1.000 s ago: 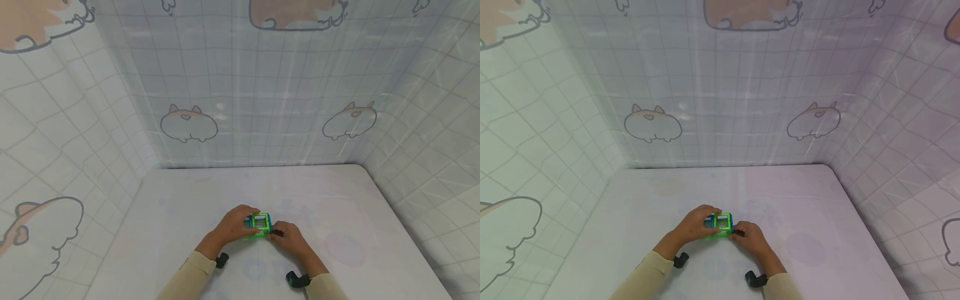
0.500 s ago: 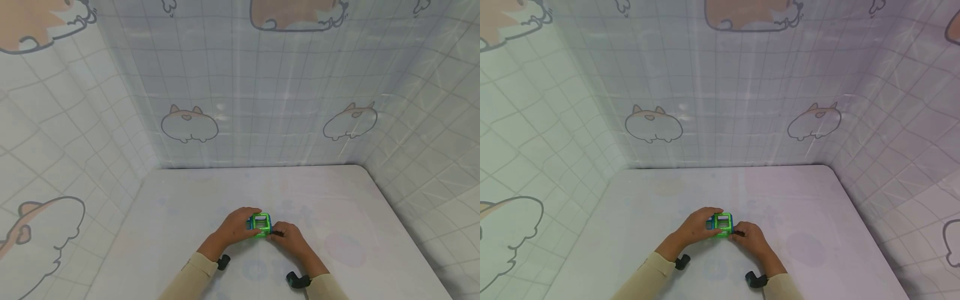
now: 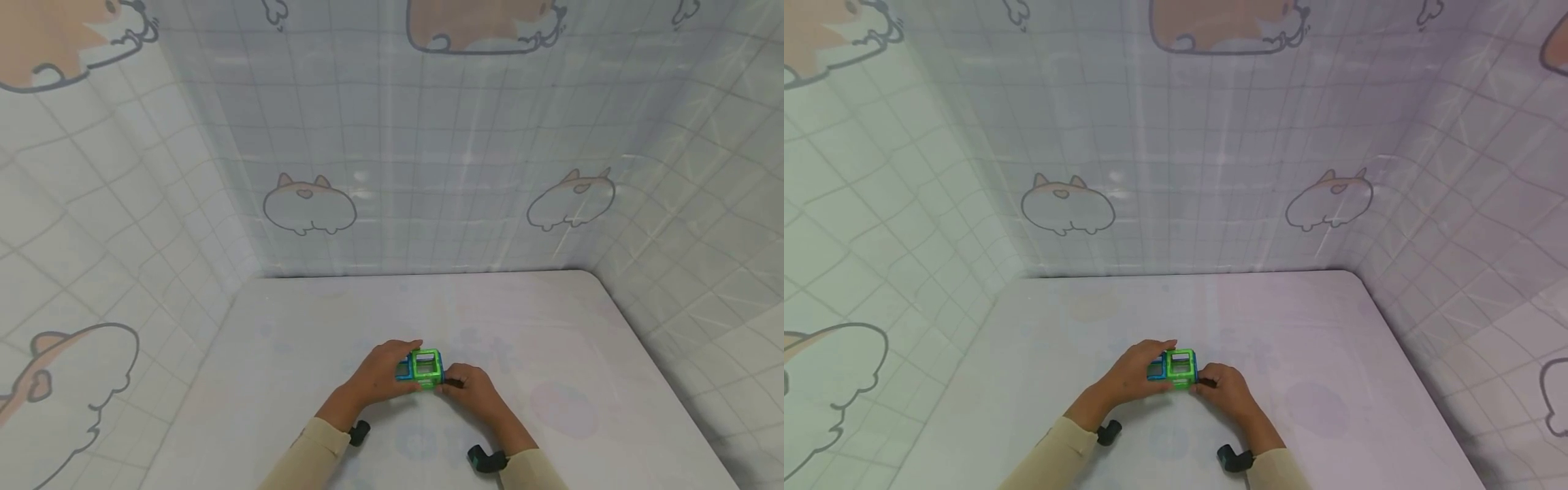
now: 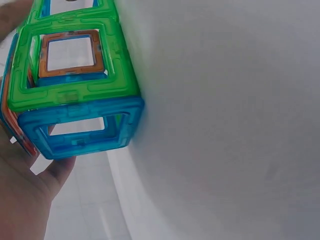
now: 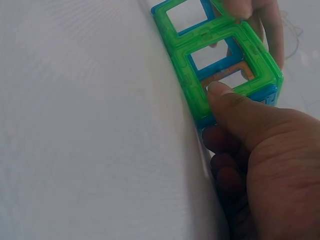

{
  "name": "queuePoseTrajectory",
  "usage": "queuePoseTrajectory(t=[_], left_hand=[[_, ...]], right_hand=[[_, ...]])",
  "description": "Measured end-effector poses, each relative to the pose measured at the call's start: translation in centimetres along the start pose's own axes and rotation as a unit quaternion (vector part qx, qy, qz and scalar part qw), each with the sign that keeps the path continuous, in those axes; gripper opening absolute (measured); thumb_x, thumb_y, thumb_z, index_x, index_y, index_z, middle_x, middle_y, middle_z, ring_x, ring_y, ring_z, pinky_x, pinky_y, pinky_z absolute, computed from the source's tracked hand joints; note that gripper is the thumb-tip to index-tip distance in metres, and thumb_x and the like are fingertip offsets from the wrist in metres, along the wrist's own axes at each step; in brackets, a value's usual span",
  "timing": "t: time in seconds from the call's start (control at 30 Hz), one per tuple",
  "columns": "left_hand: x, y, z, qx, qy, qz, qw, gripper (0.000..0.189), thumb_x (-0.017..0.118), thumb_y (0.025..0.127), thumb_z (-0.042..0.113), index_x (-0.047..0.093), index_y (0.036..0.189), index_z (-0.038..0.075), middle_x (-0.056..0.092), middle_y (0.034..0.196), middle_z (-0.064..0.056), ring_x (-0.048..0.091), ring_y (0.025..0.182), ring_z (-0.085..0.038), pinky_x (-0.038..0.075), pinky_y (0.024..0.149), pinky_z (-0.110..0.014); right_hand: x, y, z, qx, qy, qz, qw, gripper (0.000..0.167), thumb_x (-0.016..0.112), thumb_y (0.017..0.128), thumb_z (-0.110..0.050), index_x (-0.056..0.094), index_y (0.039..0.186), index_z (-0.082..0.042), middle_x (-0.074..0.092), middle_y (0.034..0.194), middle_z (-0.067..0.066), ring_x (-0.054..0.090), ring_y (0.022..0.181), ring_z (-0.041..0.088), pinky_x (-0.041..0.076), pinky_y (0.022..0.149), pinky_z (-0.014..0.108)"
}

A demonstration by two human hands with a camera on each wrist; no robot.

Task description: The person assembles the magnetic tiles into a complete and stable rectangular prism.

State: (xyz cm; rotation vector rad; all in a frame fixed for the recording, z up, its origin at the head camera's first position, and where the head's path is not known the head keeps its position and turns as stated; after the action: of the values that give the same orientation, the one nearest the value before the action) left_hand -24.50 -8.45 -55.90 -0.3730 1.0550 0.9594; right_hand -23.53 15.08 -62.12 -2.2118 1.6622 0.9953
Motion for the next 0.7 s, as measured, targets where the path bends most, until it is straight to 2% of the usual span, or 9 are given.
queuePoseTrajectory(t=[0.17, 0.4, 0.7], left_hand=[[0.39, -0.17, -0.52, -0.017, 0.001, -0.001, 0.9998, 0.079, 0.077, 0.084, 0.049, 0.045, 0.151, 0.02, 0.054, 0.144, 0.004, 0.051, 0.129, -0.017, 0.047, 0.107, -0.041], [0.34, -0.27, -0.56, -0.017, 0.009, 0.007, 0.9998, 0.078, 0.076, 0.083, 0.052, 0.048, 0.148, 0.021, 0.058, 0.139, 0.003, 0.055, 0.124, -0.017, 0.05, 0.103, -0.041], [0.25, -0.65, -0.42, -0.024, -0.011, 0.005, 0.9996, 0.078, 0.077, 0.085, 0.047, 0.044, 0.151, 0.021, 0.055, 0.143, 0.003, 0.051, 0.129, -0.017, 0.046, 0.108, -0.041]], right_hand=[[-0.01, -0.11, -0.14, -0.001, -0.007, -0.002, 1.0, 0.009, 0.081, 0.083, -0.03, 0.073, 0.085, -0.025, 0.065, 0.081, -0.017, 0.054, 0.07, 0.001, 0.05, 0.064, 0.021], [-0.08, -0.11, -0.33, 0.016, -0.004, -0.01, 0.9998, 0.009, 0.081, 0.083, -0.03, 0.073, 0.085, -0.027, 0.065, 0.081, -0.018, 0.054, 0.071, 0.002, 0.05, 0.066, 0.021], [0.04, -0.23, -0.26, 0.025, -0.008, -0.008, 0.9996, 0.009, 0.081, 0.083, -0.032, 0.074, 0.087, -0.029, 0.066, 0.083, -0.019, 0.056, 0.074, 0.002, 0.051, 0.068, 0.022]])
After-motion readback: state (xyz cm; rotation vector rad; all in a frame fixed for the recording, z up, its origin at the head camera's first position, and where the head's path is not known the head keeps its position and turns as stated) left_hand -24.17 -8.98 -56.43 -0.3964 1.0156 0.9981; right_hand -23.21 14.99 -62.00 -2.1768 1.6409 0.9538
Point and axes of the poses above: each hand's wrist, its own y-axis towards the middle knuckle, its own x-axis out of the palm, z = x × y, the point moved 2 cm from there along y, towards the middle knuckle
